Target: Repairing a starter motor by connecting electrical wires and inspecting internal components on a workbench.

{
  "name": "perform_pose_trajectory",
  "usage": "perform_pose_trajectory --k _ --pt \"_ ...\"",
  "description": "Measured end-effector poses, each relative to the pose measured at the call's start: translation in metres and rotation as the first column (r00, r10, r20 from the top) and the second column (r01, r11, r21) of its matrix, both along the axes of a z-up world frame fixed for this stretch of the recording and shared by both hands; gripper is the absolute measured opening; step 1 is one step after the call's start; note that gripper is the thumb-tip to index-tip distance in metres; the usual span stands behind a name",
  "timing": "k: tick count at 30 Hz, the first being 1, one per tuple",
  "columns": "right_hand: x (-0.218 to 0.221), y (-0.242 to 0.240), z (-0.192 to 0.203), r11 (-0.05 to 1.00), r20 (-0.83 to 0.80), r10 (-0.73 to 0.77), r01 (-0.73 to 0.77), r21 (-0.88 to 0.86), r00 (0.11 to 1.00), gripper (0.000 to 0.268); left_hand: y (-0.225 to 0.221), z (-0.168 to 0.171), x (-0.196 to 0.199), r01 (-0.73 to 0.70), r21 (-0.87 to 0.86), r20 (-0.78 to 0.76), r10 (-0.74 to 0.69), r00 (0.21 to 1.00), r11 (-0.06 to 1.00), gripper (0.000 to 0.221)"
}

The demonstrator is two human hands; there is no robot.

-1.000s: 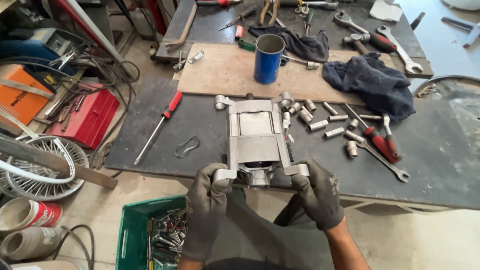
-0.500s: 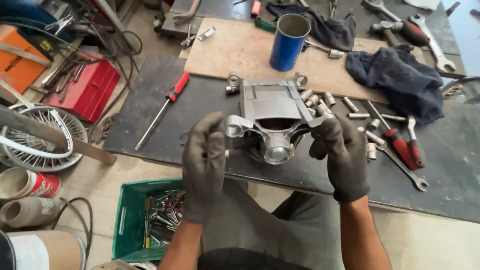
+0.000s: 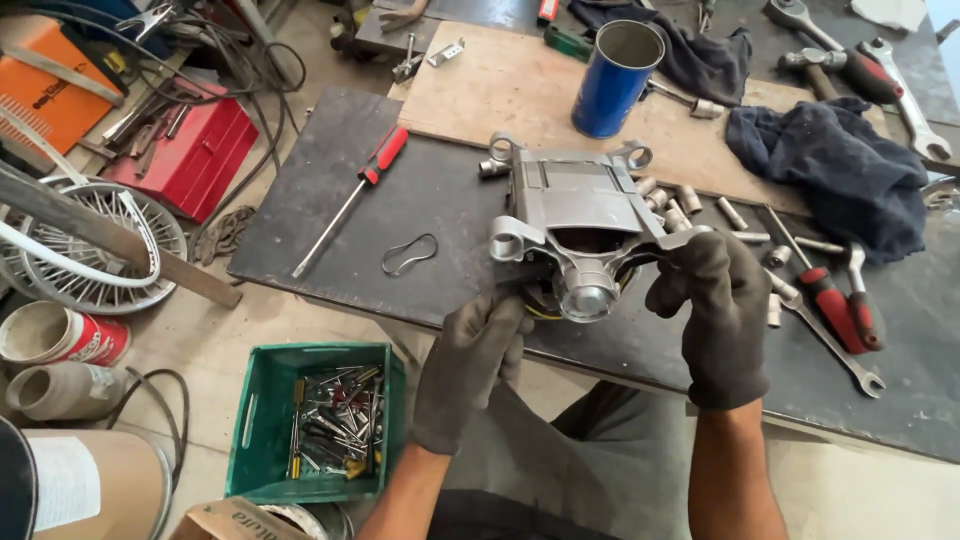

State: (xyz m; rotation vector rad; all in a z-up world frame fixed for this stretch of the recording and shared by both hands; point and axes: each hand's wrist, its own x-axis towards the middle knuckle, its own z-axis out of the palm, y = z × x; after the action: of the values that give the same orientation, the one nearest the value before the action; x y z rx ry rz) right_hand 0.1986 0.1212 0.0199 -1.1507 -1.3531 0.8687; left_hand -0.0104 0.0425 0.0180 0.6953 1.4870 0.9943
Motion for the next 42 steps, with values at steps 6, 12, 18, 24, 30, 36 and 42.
perform_pose_trajectory --k 6,12,18,24,30,36,42 --pt "0.006 0.008 -0.011 0.999 -0.02 0.024 -0.024 0.024 1.0 0.048 0.007 -0.01 0.003 -0.032 -0.011 -0.07 0.031 0.997 0.999 0.031" --pt "0.007 0.006 -0.014 0.999 -0.03 0.043 -0.042 0.032 0.999 0.047 0.007 -0.024 0.006 0.016 0.092 -0.095 -0.007 0.995 0.996 0.036" --pt "0.003 0.003 -0.001 0.998 0.008 0.039 -0.039 0.039 0.999 0.05 -0.009 0.001 0.001 0.015 0.074 -0.089 -0.009 0.996 0.997 0.039" --pt "-0.004 -0.006 0.018 0.997 0.138 0.071 -0.074 0.021 0.988 0.068 -0.028 -0.042 -0.014 -0.064 0.087 -0.291 0.087 0.953 0.994 0.049" --pt "-0.005 -0.007 0.018 0.997 0.081 0.079 -0.079 0.007 0.994 0.067 -0.012 -0.06 -0.047 -0.142 0.709 -0.445 0.595 0.669 0.691 0.024" --pt "-0.003 -0.009 0.016 0.996 0.091 0.086 -0.086 -0.008 0.992 0.065 0.004 -0.067 -0.062 -0.074 0.551 -0.653 0.484 0.582 0.831 0.04" --pt "0.0 -0.014 0.012 0.998 0.111 0.059 -0.058 -0.008 0.992 0.063 -0.001 -0.053 -0.055 -0.098 0.564 -0.62 0.499 0.605 0.82 0.032"
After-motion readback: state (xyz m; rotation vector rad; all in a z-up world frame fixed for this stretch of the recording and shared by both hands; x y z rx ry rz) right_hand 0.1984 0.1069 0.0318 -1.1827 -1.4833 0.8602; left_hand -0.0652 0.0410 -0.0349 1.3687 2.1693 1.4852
